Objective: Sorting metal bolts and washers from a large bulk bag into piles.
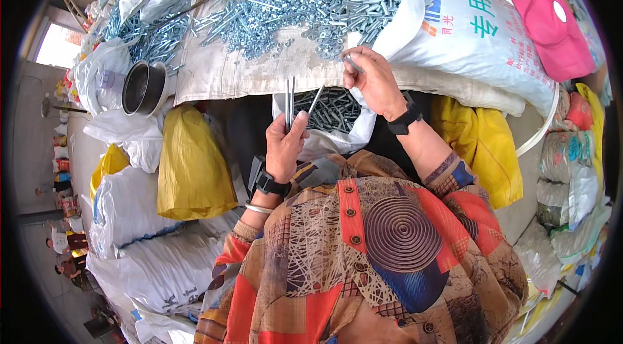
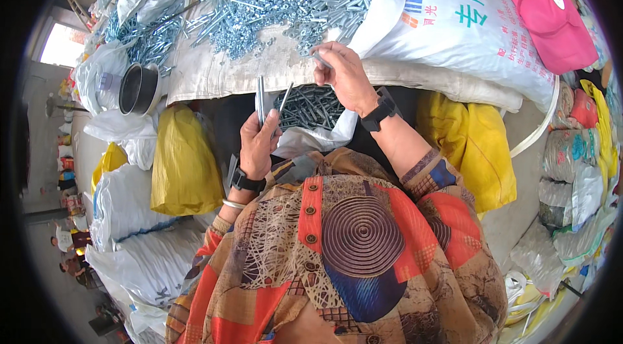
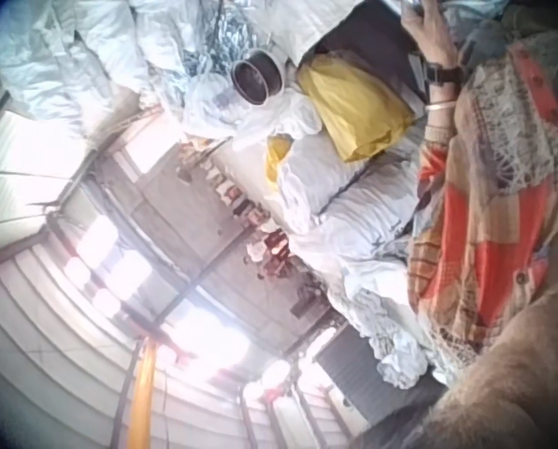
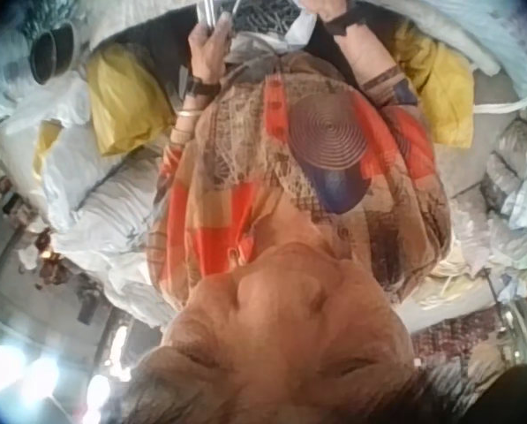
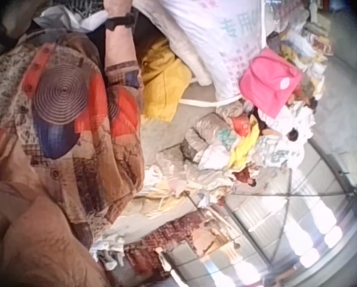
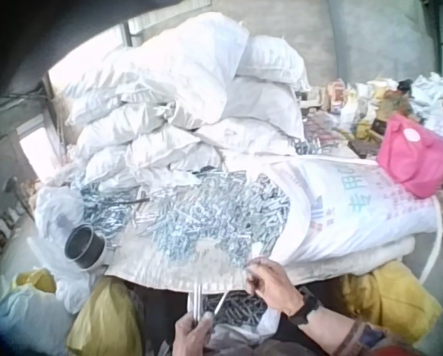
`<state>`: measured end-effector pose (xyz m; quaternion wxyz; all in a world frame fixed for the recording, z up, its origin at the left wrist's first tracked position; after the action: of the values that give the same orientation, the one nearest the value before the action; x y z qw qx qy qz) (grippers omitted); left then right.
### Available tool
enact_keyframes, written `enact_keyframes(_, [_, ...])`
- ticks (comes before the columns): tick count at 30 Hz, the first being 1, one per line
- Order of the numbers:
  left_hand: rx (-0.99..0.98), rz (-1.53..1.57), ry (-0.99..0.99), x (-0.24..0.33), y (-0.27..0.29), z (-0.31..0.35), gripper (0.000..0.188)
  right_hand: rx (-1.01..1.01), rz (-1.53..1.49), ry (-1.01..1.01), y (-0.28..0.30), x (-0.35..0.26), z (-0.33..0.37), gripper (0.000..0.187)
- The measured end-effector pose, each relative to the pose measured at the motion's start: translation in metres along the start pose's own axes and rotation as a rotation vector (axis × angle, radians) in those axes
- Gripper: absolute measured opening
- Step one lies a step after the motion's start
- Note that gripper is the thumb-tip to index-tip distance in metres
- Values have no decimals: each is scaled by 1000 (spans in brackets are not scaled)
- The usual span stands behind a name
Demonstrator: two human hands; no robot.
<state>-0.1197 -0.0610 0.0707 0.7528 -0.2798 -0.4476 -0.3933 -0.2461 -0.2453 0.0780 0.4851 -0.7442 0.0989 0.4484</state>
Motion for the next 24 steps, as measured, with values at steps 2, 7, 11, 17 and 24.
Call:
enact_keyframes(2, [27, -14, -23, 3, -1, 2, 28, -91, 121, -21, -4, 3, 7, 23])
enact_keyframes(7, [69, -105, -58, 0, 2, -1, 31, -324, 436, 24, -23, -4, 15, 25])
enact_keyframes(11, [103, -254, -158, 6, 2, -1, 32, -377, 523, 39, -23, 0, 17, 24])
enact_keyframes(17, [212, -603, -407, 24, 1, 4, 36, -364, 547, 19, -19, 5, 22, 22])
enact_keyframes(24, [184, -562, -372, 7, 2, -8, 37, -356, 635, -55, -32, 35, 38, 46])
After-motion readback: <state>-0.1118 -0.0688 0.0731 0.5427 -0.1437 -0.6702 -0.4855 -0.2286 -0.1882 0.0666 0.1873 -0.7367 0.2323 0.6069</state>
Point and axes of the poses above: each hand's wrist, its own z-axis away from the middle knuckle, its own y-axis out of the back of the hand, x = y × z, the point moved 8 cm from there along -z, towards the middle knuckle, and after that the axes turned 11 degrees about y, right-handed, at the moved point
